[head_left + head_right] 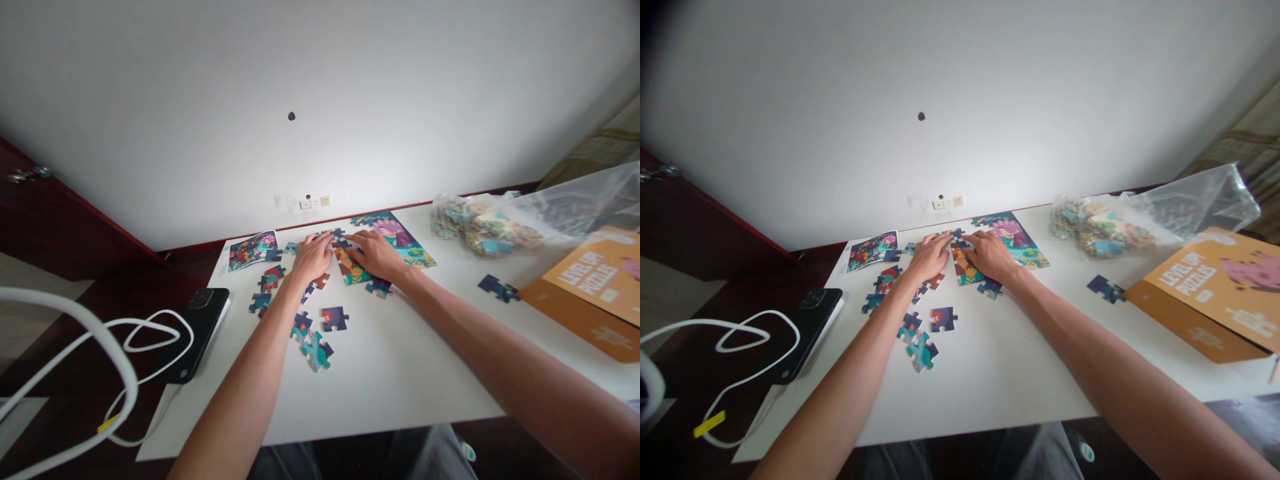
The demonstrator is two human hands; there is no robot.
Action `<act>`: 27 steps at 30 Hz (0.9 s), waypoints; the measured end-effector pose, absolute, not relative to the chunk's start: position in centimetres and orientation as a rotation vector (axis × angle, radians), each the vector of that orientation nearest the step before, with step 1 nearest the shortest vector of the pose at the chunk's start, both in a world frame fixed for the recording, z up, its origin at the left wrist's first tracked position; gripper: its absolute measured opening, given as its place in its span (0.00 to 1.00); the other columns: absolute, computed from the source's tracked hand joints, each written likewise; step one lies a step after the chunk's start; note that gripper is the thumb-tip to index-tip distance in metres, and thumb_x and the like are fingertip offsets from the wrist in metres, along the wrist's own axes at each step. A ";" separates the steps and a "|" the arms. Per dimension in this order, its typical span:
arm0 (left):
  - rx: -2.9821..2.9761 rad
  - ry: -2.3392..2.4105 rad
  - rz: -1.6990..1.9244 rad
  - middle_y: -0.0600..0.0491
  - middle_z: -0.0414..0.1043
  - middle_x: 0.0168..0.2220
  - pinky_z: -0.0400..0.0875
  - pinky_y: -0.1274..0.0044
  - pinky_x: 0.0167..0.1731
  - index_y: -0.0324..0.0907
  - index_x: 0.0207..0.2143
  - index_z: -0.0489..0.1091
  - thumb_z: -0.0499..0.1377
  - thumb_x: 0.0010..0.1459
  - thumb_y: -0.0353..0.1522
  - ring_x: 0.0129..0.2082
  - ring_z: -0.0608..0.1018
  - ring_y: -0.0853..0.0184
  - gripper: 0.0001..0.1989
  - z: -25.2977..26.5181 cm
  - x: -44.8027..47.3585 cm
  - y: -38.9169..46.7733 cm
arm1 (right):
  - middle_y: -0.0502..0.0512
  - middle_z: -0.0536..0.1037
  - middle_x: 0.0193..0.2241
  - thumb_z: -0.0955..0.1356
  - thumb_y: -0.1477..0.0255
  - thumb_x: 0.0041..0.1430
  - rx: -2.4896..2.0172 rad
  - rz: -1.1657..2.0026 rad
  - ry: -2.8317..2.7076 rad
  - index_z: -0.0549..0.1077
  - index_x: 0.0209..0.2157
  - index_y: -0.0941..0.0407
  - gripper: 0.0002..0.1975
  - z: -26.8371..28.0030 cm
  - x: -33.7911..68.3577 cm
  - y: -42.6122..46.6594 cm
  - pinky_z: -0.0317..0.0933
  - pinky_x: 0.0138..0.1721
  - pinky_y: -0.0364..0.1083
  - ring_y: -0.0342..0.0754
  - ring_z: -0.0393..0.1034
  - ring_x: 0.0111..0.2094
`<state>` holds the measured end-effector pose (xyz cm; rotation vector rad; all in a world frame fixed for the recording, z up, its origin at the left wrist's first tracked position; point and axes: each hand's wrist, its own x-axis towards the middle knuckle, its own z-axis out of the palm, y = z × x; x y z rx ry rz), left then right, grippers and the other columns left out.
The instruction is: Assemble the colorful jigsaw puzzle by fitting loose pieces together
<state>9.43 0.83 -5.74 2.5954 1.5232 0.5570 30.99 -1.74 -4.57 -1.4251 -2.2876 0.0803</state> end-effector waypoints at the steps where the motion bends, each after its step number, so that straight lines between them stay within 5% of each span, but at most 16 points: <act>1: 2.593 1.526 0.555 0.55 0.64 0.68 0.61 0.63 0.66 0.43 0.66 0.67 0.50 0.66 0.29 0.65 0.65 0.57 0.26 -5.7 9.4 0.8 | 0.65 0.78 0.52 0.63 0.64 0.72 -1.462 0.066 -2.259 0.74 0.60 0.60 0.23 -4.6 30.8 -1.7 0.61 0.57 0.51 0.57 0.72 0.52; 13: 2.566 1.544 0.560 0.55 0.65 0.68 0.62 0.61 0.65 0.47 0.65 0.67 0.51 0.67 0.30 0.65 0.65 0.56 0.25 -5.5 9.5 0.6 | 0.64 0.78 0.47 0.68 0.61 0.68 -1.532 0.099 -2.135 0.78 0.51 0.57 0.17 -5.8 30.2 -0.2 0.61 0.56 0.53 0.57 0.71 0.50; 27: 2.552 1.507 0.576 0.55 0.68 0.66 0.62 0.64 0.66 0.46 0.64 0.68 0.52 0.66 0.30 0.64 0.67 0.58 0.25 -5.1 9.5 0.6 | 0.62 0.78 0.48 0.66 0.66 0.69 -1.436 0.131 -2.187 0.77 0.57 0.54 0.19 -5.5 30.2 -0.5 0.59 0.56 0.53 0.56 0.71 0.50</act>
